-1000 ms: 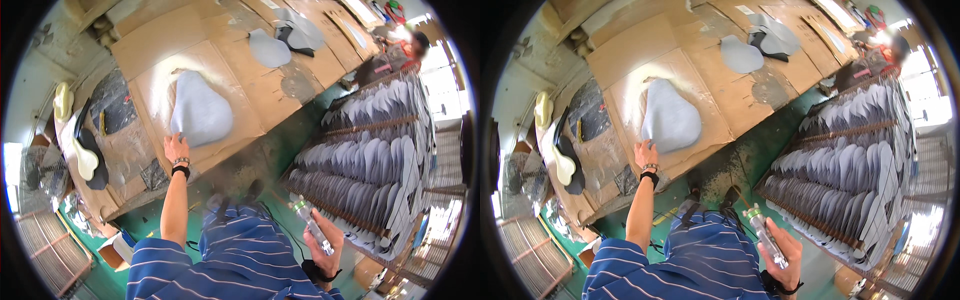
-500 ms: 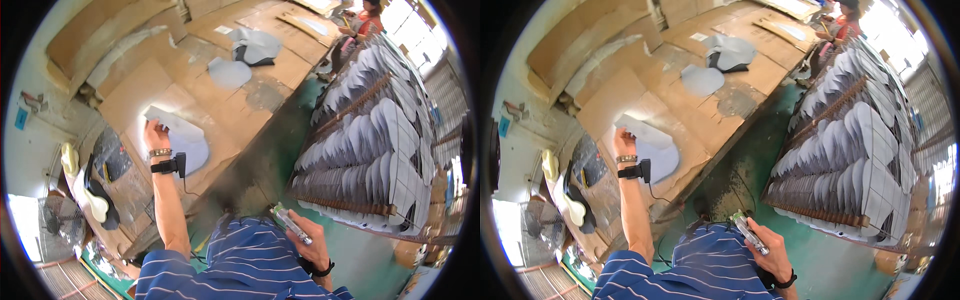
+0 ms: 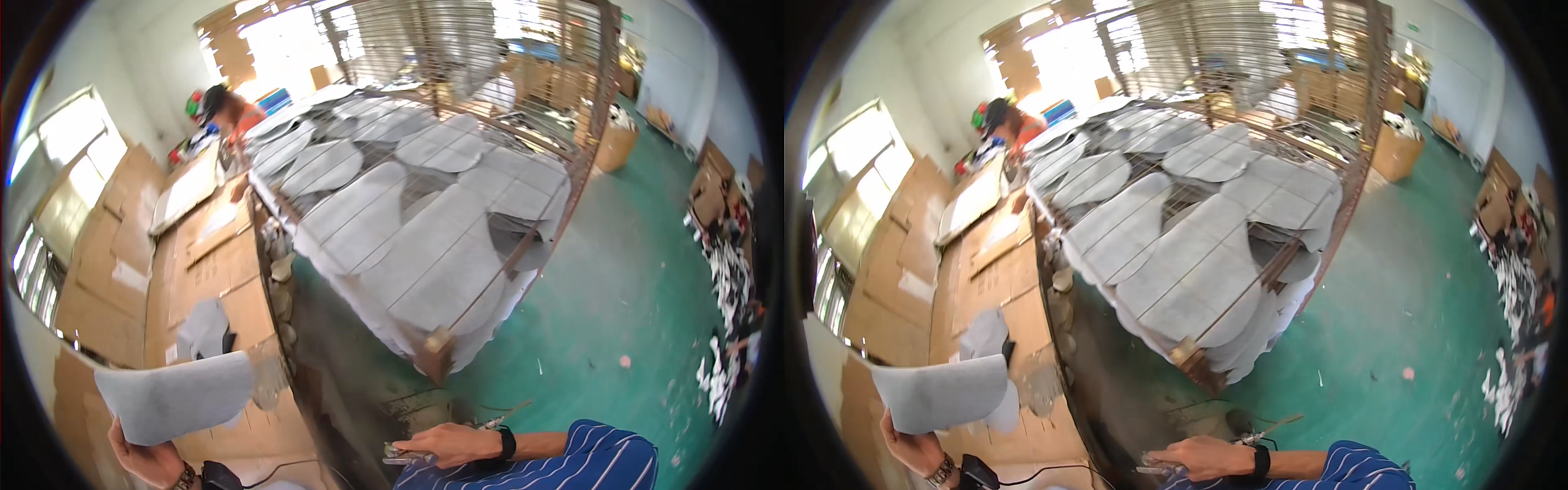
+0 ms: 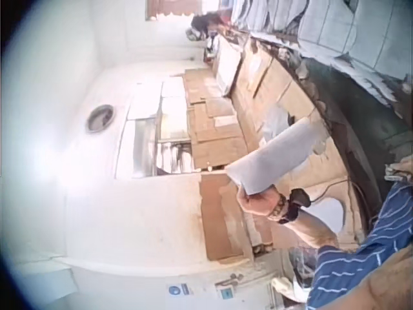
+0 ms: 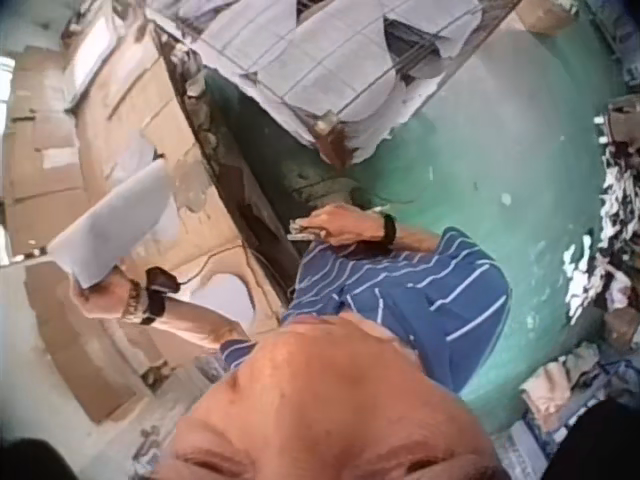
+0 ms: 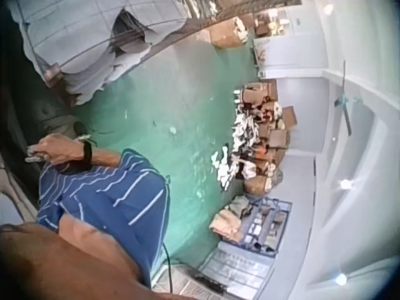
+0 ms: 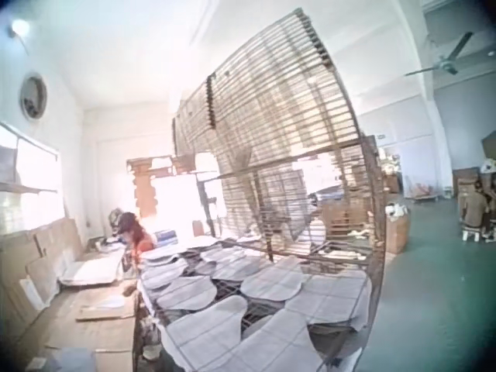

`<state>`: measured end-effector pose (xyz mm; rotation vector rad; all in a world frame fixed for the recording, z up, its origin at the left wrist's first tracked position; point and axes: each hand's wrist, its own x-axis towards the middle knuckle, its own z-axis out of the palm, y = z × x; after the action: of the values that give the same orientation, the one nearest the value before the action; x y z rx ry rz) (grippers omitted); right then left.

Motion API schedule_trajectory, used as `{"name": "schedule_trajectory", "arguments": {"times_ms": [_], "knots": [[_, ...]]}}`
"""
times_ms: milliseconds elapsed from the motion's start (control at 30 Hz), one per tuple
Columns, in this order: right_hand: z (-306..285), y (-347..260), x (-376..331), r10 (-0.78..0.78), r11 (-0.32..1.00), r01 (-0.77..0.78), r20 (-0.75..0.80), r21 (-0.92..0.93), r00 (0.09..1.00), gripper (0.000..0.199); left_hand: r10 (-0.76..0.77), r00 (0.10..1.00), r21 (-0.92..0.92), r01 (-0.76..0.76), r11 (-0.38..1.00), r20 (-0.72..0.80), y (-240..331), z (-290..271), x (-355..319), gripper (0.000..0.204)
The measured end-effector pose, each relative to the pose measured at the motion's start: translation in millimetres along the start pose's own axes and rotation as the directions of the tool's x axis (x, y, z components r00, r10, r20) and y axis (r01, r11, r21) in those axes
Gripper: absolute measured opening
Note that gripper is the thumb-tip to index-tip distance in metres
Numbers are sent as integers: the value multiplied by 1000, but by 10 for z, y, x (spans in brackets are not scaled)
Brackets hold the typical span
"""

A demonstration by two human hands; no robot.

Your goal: The person repeatedly picks up gray shoe insoles from a cardboard table, sprays them with a handheld aerosol can, and places them onto a nearby metal drying rack. The process is performed one at a time in a continuous loop.

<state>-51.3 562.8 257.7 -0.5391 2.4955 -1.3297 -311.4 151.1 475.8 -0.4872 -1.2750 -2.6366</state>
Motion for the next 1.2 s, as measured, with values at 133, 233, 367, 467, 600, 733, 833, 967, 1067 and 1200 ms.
{"name": "schedule_trajectory", "arguments": {"times_ms": [133, 233, 367, 467, 600, 733, 833, 967, 1067, 1200], "knots": [[-67, 191, -161, 40, 997, -32, -109, 71, 993, 88, -209, 884, -102, 275, 956, 419, -791, 1358, 635, 35], [-33, 388, -263, 102, 990, -84, -162, 113, 982, 87, -318, 821, -47, 384, 922, 475, -1491, 2523, 988, 43], [-90, 533, -439, 15, 992, 19, -260, 128, 965, 83, -275, 549, -126, 583, 803, 789, -2218, 4060, 1530, 39], [-150, 696, -683, 77, 984, -18, -329, 177, 941, 81, -126, 332, -187, 763, 619, 935, -2880, 5053, 1463, 31], [-184, 760, -794, -1, 974, 108, -475, 198, 880, 80, -295, 540, -289, 748, 598, 788, -3547, 5259, 1096, 32], [-410, 666, -835, 367, 919, -329, -159, 219, 917, 80, -740, 392, 271, 753, 599, 547, -4765, 5169, 356, 49], [-285, 673, -861, 198, 974, -144, -343, 178, 918, 82, -815, 396, 585, 567, 580, 423, -4768, 4962, 120, 63], [-383, 500, -843, 146, 984, -97, -380, 146, 913, 59, -689, 432, 597, 349, 722, 581, -4146, 4609, 91, 59], [-303, 641, -693, 110, 990, -86, -228, 110, 967, 84, -569, 426, 479, 308, 822, 704, -3395, 4147, 66, 50], [-323, 513, -388, 20, 998, -7, -225, 60, 974, 78, -471, 583, 326, 342, 881, 662, -2653, 3029, -111, 39]]}}
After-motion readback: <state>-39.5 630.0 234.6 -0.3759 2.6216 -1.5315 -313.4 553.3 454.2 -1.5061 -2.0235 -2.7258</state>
